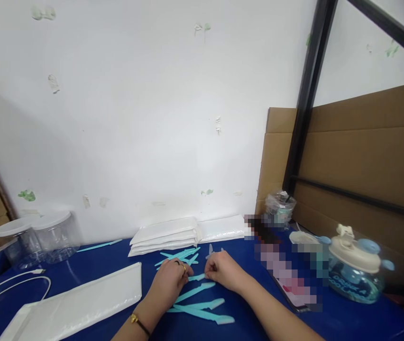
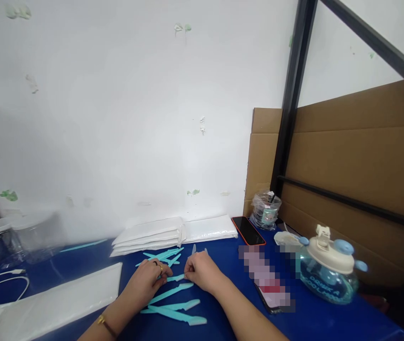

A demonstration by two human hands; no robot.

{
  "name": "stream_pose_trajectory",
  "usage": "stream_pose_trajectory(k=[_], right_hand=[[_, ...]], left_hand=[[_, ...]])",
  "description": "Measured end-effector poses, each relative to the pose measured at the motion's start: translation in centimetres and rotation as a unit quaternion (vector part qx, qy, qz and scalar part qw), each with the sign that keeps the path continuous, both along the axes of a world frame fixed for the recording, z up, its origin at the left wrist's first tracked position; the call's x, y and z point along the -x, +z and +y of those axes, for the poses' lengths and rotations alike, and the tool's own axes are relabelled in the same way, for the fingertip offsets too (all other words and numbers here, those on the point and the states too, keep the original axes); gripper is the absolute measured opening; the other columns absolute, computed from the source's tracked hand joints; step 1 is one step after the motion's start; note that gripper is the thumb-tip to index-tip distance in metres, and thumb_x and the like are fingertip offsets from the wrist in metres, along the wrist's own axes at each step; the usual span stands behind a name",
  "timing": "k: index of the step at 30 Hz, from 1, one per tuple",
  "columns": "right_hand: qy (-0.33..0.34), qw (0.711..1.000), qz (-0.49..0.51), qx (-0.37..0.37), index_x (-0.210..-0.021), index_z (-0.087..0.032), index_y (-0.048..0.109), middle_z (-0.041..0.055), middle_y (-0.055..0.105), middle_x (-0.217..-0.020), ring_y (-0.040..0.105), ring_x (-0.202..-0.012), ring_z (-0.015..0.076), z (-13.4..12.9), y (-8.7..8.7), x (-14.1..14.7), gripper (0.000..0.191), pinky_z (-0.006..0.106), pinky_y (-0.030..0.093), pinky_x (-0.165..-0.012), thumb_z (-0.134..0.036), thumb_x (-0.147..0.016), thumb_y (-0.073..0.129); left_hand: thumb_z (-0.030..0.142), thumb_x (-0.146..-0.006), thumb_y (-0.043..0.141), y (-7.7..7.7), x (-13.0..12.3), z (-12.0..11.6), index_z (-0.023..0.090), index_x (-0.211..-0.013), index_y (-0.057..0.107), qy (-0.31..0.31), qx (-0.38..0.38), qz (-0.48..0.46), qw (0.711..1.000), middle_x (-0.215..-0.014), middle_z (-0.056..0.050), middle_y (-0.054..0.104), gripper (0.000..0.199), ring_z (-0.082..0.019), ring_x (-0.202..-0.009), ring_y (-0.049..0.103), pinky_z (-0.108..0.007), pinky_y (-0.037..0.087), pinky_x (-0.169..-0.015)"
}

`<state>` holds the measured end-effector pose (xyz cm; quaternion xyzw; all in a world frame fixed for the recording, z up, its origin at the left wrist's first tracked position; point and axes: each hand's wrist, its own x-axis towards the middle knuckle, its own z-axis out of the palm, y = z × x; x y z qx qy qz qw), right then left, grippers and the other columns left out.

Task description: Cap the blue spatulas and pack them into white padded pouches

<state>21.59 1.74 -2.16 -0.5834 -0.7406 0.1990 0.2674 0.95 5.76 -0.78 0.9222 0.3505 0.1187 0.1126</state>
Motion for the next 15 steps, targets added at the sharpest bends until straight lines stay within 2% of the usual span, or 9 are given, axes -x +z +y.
stream_pose_trajectory(k=[4,7,9,13,15], right_hand=[[0.022,1.000,0.006,0.019,-0.066,-0.018,0.072,-0.0001,0.067,-0.061,0.058,-0.055,0.0117,-0.3,0.2,-0.1,0.010,0.017,0.035,-0.050,-0.012,-0.065,0.064],[0.054,0.997,0.024,0.050,-0.070,-0.018,0.074,-0.0004,0.067,-0.060,0.059,-0.055,0.0123,-0.7,0.8,-1.2,0.008,0.018,0.037,-0.050,-0.019,-0.065,0.067],[0.026,0.998,0.039,0.032,-0.072,-0.018,0.074,0.0008,0.069,-0.063,0.061,-0.058,0.0137,-0.8,1.5,-2.6,0.010,0.019,0.039,-0.052,-0.021,-0.067,0.065],[-0.095,0.994,0.020,-0.044,-0.070,-0.016,0.072,0.0030,0.070,-0.067,0.061,-0.062,0.0152,-0.8,2.8,-5.7,0.015,0.021,0.040,-0.056,-0.016,-0.071,0.057],[-0.092,0.995,0.002,-0.042,-0.072,-0.017,0.072,0.0026,0.070,-0.069,0.061,-0.064,0.0149,-0.7,2.7,-6.6,0.014,0.021,0.041,-0.058,-0.012,-0.068,0.059]], left_hand=[[0.024,-0.082,0.053,0.3,0.6,0.1,0.028,-0.095,0.060,0.013,-0.013,-0.016,1.000,-0.094,0.001,0.062,0.015,-0.019,-0.096,0.052,-0.030,0.032,-0.079],[0.028,-0.082,0.053,0.2,1.2,0.5,0.025,-0.091,0.059,0.061,-0.022,-0.013,0.998,-0.099,-0.001,0.058,0.011,-0.019,-0.096,0.051,-0.028,0.033,-0.078],[0.026,-0.080,0.055,0.0,1.5,0.9,0.024,-0.093,0.057,0.093,-0.020,-0.011,0.995,-0.098,-0.001,0.057,0.013,-0.018,-0.094,0.052,-0.027,0.034,-0.076],[0.025,-0.080,0.054,-0.4,1.8,1.6,0.022,-0.091,0.057,0.122,-0.003,0.000,0.993,-0.093,-0.001,0.058,0.011,-0.017,-0.087,0.053,-0.026,0.034,-0.073],[0.023,-0.081,0.051,-0.5,1.7,1.8,0.022,-0.088,0.058,0.123,0.003,0.008,0.992,-0.088,-0.001,0.059,0.009,-0.017,-0.084,0.054,-0.026,0.034,-0.072]])
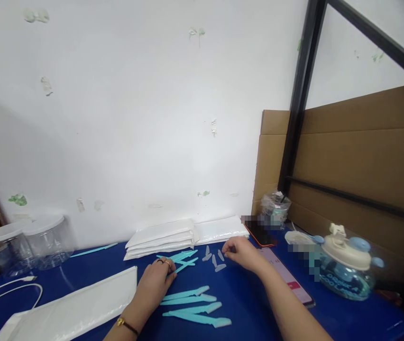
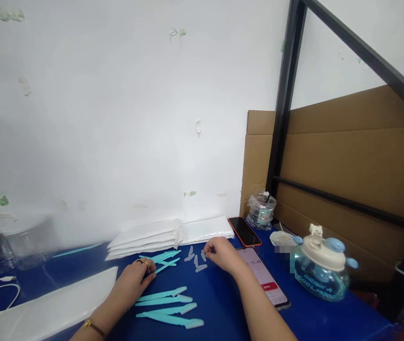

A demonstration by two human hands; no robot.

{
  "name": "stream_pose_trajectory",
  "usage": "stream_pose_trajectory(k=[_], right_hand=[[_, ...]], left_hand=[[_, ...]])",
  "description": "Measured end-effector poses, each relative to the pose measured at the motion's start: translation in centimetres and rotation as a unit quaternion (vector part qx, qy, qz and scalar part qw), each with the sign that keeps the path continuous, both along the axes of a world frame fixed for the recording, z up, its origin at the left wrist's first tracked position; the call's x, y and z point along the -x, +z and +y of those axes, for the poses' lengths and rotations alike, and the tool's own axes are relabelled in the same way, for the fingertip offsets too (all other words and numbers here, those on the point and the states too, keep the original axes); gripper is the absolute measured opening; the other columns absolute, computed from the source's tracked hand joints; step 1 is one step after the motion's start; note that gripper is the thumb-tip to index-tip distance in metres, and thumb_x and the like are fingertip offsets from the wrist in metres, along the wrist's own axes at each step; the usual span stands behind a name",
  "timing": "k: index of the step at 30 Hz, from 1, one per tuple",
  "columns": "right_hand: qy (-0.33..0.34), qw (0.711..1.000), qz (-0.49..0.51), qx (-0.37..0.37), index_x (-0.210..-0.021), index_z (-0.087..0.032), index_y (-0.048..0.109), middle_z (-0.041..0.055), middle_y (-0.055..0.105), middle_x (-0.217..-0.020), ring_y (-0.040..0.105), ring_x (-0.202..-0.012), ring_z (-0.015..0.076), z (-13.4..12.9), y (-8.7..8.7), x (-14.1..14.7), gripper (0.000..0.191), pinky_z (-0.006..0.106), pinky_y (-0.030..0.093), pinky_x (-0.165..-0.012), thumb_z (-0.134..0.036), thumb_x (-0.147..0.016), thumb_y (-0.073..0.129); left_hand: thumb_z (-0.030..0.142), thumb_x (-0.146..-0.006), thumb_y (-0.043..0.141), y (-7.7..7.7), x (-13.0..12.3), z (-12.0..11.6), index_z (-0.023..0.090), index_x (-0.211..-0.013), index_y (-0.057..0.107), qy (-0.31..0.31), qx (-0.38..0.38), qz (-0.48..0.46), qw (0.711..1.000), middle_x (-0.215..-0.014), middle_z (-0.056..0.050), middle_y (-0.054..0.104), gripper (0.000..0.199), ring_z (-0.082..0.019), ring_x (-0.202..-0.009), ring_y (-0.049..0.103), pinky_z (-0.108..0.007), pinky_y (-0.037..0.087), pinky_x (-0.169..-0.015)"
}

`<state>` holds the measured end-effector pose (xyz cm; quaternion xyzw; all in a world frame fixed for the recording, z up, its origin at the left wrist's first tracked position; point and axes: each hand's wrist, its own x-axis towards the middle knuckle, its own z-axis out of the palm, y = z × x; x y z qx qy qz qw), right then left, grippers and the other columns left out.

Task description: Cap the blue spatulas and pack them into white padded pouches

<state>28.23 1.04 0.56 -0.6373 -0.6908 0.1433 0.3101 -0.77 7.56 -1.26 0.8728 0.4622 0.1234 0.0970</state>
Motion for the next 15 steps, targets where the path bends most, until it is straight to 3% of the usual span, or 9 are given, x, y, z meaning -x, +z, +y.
stream_pose_trajectory(k=[3,8,15], right_hand=[[0.044,0.998,-0.017,0.045,-0.074,-0.018,0.073,0.0014,0.070,-0.071,0.061,-0.063,0.0142,0.2,-1.0,0.0,0.015,0.020,0.041,-0.057,-0.012,-0.061,0.066],[0.120,0.988,0.022,0.097,-0.070,-0.017,0.074,-0.0004,0.067,-0.061,0.059,-0.056,0.0125,0.5,-2.4,1.5,0.011,0.018,0.038,-0.049,-0.018,-0.059,0.072],[0.123,0.985,0.052,0.106,-0.070,-0.017,0.074,-0.0006,0.066,-0.058,0.058,-0.053,0.0117,0.6,-2.8,2.3,0.013,0.017,0.037,-0.047,-0.022,-0.058,0.074]], left_hand=[[0.022,-0.079,0.051,0.1,0.0,0.0,0.022,-0.083,0.060,-0.013,0.012,-0.008,1.000,-0.085,-0.001,0.060,0.009,-0.017,-0.083,0.054,-0.025,0.034,-0.071],[0.027,-0.073,0.056,-0.3,0.2,-0.4,0.020,-0.081,0.063,-0.044,0.101,-0.065,0.992,-0.080,0.000,0.061,0.013,-0.015,-0.074,0.053,-0.023,0.036,-0.065],[0.030,-0.072,0.055,-0.9,0.0,-0.5,0.018,-0.078,0.062,-0.049,0.153,-0.107,0.981,-0.071,0.001,0.057,0.016,-0.013,-0.066,0.049,-0.021,0.035,-0.057]])
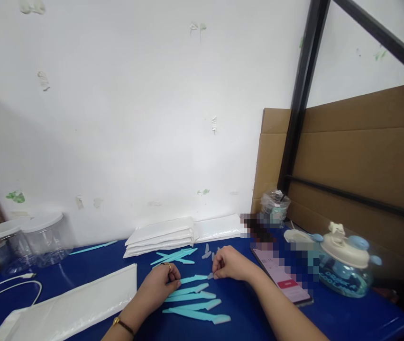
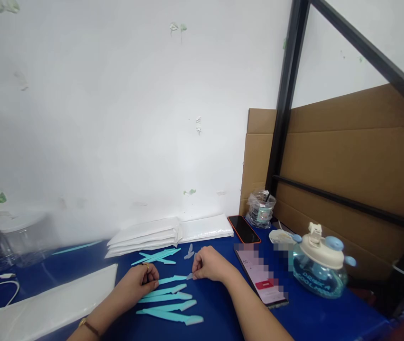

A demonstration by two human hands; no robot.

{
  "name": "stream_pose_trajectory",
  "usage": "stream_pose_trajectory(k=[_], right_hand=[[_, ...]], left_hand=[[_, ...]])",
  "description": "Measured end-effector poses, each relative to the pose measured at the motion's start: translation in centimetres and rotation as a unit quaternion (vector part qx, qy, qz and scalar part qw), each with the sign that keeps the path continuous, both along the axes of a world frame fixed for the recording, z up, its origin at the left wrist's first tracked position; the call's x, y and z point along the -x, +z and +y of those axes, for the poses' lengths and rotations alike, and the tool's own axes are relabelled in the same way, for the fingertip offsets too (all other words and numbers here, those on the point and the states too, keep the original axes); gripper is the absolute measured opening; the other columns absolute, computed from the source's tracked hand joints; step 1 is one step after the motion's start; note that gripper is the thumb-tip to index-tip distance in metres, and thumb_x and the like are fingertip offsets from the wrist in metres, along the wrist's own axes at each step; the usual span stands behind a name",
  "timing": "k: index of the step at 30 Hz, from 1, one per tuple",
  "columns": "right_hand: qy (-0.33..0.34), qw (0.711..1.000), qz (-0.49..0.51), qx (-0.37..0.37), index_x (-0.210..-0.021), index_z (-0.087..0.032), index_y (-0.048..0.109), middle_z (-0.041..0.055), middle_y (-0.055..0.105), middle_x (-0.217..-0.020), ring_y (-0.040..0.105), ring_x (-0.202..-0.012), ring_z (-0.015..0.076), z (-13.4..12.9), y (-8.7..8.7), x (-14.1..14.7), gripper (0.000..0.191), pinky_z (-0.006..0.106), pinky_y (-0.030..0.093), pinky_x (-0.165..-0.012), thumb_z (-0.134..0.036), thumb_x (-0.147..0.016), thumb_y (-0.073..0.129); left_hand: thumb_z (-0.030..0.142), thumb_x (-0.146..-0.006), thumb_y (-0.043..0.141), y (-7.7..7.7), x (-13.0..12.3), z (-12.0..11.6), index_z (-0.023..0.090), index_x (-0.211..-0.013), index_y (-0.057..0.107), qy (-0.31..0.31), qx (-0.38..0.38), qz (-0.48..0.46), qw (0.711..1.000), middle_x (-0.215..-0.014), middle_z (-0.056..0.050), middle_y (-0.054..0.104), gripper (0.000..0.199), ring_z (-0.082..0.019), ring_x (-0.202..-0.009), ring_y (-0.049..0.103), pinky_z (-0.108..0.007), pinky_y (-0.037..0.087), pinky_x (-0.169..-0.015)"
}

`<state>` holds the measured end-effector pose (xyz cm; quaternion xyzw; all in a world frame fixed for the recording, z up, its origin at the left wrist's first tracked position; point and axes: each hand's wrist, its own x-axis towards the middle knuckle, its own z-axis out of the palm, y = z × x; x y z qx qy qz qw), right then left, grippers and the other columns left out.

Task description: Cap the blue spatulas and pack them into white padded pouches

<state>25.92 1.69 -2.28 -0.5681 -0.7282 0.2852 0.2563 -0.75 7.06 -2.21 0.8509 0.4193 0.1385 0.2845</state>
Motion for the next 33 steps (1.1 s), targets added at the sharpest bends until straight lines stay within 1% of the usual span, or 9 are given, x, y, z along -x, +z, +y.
stream_pose_trajectory(k=[6,9,15,17,21,26,29,31,33], right_hand=[[0.014,0.999,-0.021,-0.023,-0.072,-0.017,0.074,0.0004,0.067,-0.063,0.057,-0.056,0.0116,-0.2,0.6,0.6,0.011,0.017,0.037,-0.049,-0.020,-0.067,0.065],[0.020,0.999,-0.025,-0.012,-0.074,-0.017,0.073,-0.0005,0.065,-0.061,0.055,-0.055,0.0112,-0.5,1.1,0.6,0.012,0.018,0.036,-0.049,-0.021,-0.070,0.062],[0.013,0.998,-0.054,-0.003,-0.077,-0.017,0.071,-0.0007,0.064,-0.069,0.055,-0.059,0.0114,-1.3,1.6,0.6,0.027,0.018,0.037,-0.049,-0.037,-0.059,0.075],[0.008,0.997,-0.069,0.018,-0.077,-0.017,0.069,-0.0015,0.063,-0.067,0.055,-0.057,0.0106,-1.5,1.6,0.9,0.027,0.017,0.035,-0.047,-0.034,-0.057,0.076],[0.017,0.996,-0.071,0.041,-0.076,-0.017,0.066,-0.0018,0.063,-0.066,0.057,-0.057,0.0105,-1.6,1.4,1.6,0.013,0.016,0.035,-0.047,-0.021,-0.064,0.070],[-0.009,0.985,-0.139,-0.098,-0.070,-0.017,0.066,0.0003,0.064,-0.070,0.059,-0.065,0.0125,-1.2,1.7,2.2,0.011,0.018,0.037,-0.056,-0.008,-0.065,0.064],[0.008,0.985,-0.137,-0.100,-0.070,-0.017,0.069,0.0015,0.065,-0.072,0.060,-0.065,0.0137,-1.2,1.9,2.1,0.006,0.019,0.038,-0.056,-0.016,-0.064,0.071],[0.015,0.991,-0.114,-0.071,-0.076,-0.018,0.071,0.0021,0.066,-0.073,0.060,-0.064,0.0141,-1.4,1.9,1.7,0.017,0.018,0.038,-0.053,-0.027,-0.062,0.075],[0.018,0.994,-0.096,-0.053,-0.081,-0.018,0.072,0.0020,0.067,-0.075,0.060,-0.063,0.0138,-1.5,1.9,1.3,0.024,0.018,0.039,-0.051,-0.028,-0.060,0.076]], left_hand=[[0.030,-0.071,0.054,-0.3,0.0,0.2,0.018,-0.079,0.062,0.001,0.003,-0.006,1.000,-0.070,0.001,0.056,0.016,-0.013,-0.064,0.048,-0.021,0.034,-0.056],[0.030,-0.071,0.054,-0.4,0.0,0.3,0.018,-0.080,0.062,0.004,0.005,0.000,1.000,-0.071,0.001,0.057,0.017,-0.013,-0.064,0.049,-0.021,0.033,-0.056],[0.031,-0.071,0.054,-0.3,0.4,0.4,0.018,-0.077,0.062,0.007,0.012,0.005,1.000,-0.070,0.001,0.057,0.016,-0.013,-0.064,0.050,-0.022,0.033,-0.055],[0.031,-0.071,0.054,-0.2,0.6,0.4,0.017,-0.077,0.062,0.013,0.020,0.007,1.000,-0.070,0.000,0.058,0.017,-0.014,-0.064,0.050,-0.022,0.034,-0.055],[0.031,-0.071,0.054,-0.1,0.6,0.5,0.017,-0.077,0.062,0.015,0.025,0.010,1.000,-0.070,0.000,0.057,0.017,-0.014,-0.064,0.050,-0.022,0.034,-0.055],[0.033,-0.071,0.055,-0.1,0.5,0.5,0.018,-0.078,0.061,0.021,0.027,0.009,0.999,-0.070,0.001,0.058,0.018,-0.013,-0.063,0.050,-0.022,0.034,-0.055],[0.033,-0.071,0.055,0.1,0.4,0.3,0.017,-0.078,0.062,0.023,0.027,0.013,0.999,-0.069,0.001,0.058,0.019,-0.014,-0.063,0.051,-0.022,0.034,-0.054],[0.032,-0.070,0.055,0.3,0.3,0.3,0.017,-0.078,0.062,0.021,0.026,0.017,0.999,-0.068,0.000,0.057,0.019,-0.014,-0.063,0.050,-0.022,0.034,-0.054],[0.032,-0.070,0.055,0.3,0.3,0.4,0.017,-0.078,0.062,0.018,0.025,0.019,0.999,-0.068,0.000,0.057,0.019,-0.013,-0.062,0.049,-0.022,0.034,-0.054]])
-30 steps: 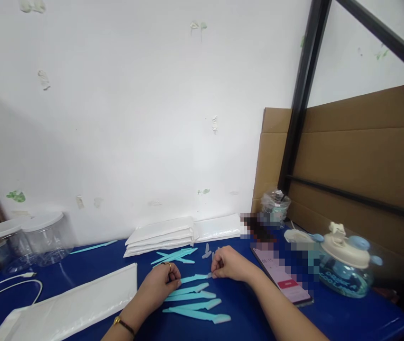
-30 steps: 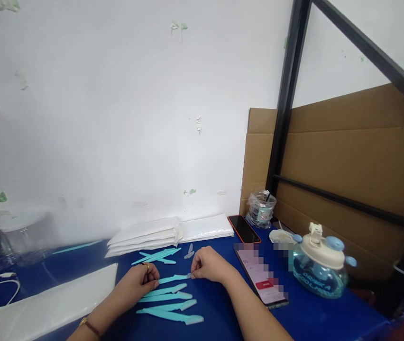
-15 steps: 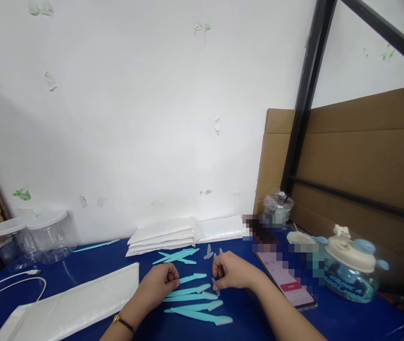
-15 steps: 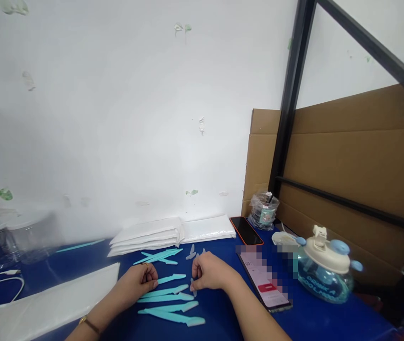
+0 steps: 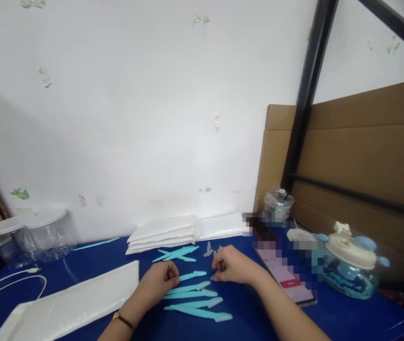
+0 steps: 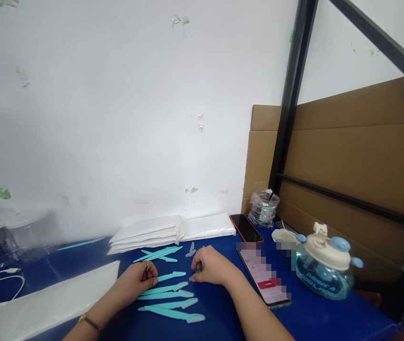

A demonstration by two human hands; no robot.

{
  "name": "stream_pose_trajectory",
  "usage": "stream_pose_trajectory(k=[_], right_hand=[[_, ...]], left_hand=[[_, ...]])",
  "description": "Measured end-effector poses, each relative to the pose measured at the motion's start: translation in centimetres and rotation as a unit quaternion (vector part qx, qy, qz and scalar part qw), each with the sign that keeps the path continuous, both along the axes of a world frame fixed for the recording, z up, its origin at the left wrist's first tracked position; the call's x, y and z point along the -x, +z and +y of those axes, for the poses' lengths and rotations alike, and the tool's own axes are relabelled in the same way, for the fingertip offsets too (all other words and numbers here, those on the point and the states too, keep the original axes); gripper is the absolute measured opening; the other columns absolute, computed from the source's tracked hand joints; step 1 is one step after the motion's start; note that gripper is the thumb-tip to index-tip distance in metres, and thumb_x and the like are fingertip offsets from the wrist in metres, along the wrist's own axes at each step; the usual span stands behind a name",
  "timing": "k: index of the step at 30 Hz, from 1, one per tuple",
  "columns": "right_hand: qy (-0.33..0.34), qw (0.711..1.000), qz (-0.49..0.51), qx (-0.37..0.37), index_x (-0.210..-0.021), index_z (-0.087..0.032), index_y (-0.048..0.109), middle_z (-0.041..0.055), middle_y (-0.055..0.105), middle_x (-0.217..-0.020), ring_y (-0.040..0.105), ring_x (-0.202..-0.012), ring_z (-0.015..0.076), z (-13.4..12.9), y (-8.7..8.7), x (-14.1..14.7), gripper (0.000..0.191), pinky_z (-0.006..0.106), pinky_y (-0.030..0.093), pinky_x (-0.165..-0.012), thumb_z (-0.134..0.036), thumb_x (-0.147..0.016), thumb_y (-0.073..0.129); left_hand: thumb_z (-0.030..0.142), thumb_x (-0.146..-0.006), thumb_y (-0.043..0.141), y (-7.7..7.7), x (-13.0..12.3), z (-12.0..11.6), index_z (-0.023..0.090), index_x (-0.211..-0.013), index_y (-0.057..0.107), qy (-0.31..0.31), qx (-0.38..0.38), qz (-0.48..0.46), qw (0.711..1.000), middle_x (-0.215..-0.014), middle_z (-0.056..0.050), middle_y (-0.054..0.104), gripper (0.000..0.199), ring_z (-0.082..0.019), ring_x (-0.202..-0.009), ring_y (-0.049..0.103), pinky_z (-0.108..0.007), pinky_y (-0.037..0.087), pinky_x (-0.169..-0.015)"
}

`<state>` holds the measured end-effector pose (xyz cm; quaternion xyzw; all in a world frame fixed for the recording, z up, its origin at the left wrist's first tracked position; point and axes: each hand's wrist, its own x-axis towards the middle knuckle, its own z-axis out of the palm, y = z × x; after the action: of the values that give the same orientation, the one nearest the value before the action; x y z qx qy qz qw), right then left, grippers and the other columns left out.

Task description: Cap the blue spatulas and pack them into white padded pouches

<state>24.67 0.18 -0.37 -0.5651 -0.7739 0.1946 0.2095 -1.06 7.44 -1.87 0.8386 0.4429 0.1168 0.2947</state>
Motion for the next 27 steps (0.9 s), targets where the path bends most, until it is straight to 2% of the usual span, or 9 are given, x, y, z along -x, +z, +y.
stream_pose_trajectory(k=[5,8,15,27], right_hand=[[0.013,0.998,0.041,0.055,-0.074,-0.017,0.072,0.0002,0.067,-0.065,0.059,-0.057,0.0121,0.1,-0.2,-0.7,0.013,0.017,0.039,-0.048,-0.017,-0.061,0.070],[-0.009,0.995,0.066,0.072,-0.072,-0.016,0.072,0.0008,0.067,-0.062,0.061,-0.058,0.0137,0.4,-0.6,-0.5,0.009,0.017,0.040,-0.048,-0.020,-0.064,0.069],[-0.020,0.992,0.106,0.059,-0.071,-0.016,0.071,0.0004,0.067,-0.062,0.063,-0.059,0.0139,1.0,-1.6,0.7,0.011,0.017,0.041,-0.050,-0.023,-0.063,0.072],[-0.028,0.989,0.121,0.083,-0.067,-0.016,0.070,-0.0016,0.062,-0.055,0.056,-0.050,0.0117,1.2,-2.0,0.2,0.020,0.018,0.038,-0.046,-0.033,-0.058,0.076]], left_hand=[[0.033,-0.070,0.054,-0.4,0.1,0.3,0.017,-0.078,0.063,-0.006,-0.002,-0.003,1.000,-0.068,0.000,0.057,0.020,-0.014,-0.063,0.049,-0.022,0.035,-0.055],[0.035,-0.071,0.054,-0.5,0.2,0.4,0.018,-0.079,0.063,-0.011,-0.008,0.003,1.000,-0.069,0.000,0.058,0.021,-0.014,-0.063,0.050,-0.022,0.035,-0.055],[0.034,-0.071,0.054,-0.1,0.1,0.2,0.018,-0.078,0.064,-0.014,-0.012,0.004,1.000,-0.070,0.000,0.059,0.020,-0.014,-0.064,0.051,-0.022,0.035,-0.055],[0.034,-0.070,0.054,-0.1,0.4,0.1,0.018,-0.077,0.063,-0.025,-0.010,-0.001,1.000,-0.071,0.000,0.060,0.019,-0.014,-0.065,0.051,-0.022,0.035,-0.056]])
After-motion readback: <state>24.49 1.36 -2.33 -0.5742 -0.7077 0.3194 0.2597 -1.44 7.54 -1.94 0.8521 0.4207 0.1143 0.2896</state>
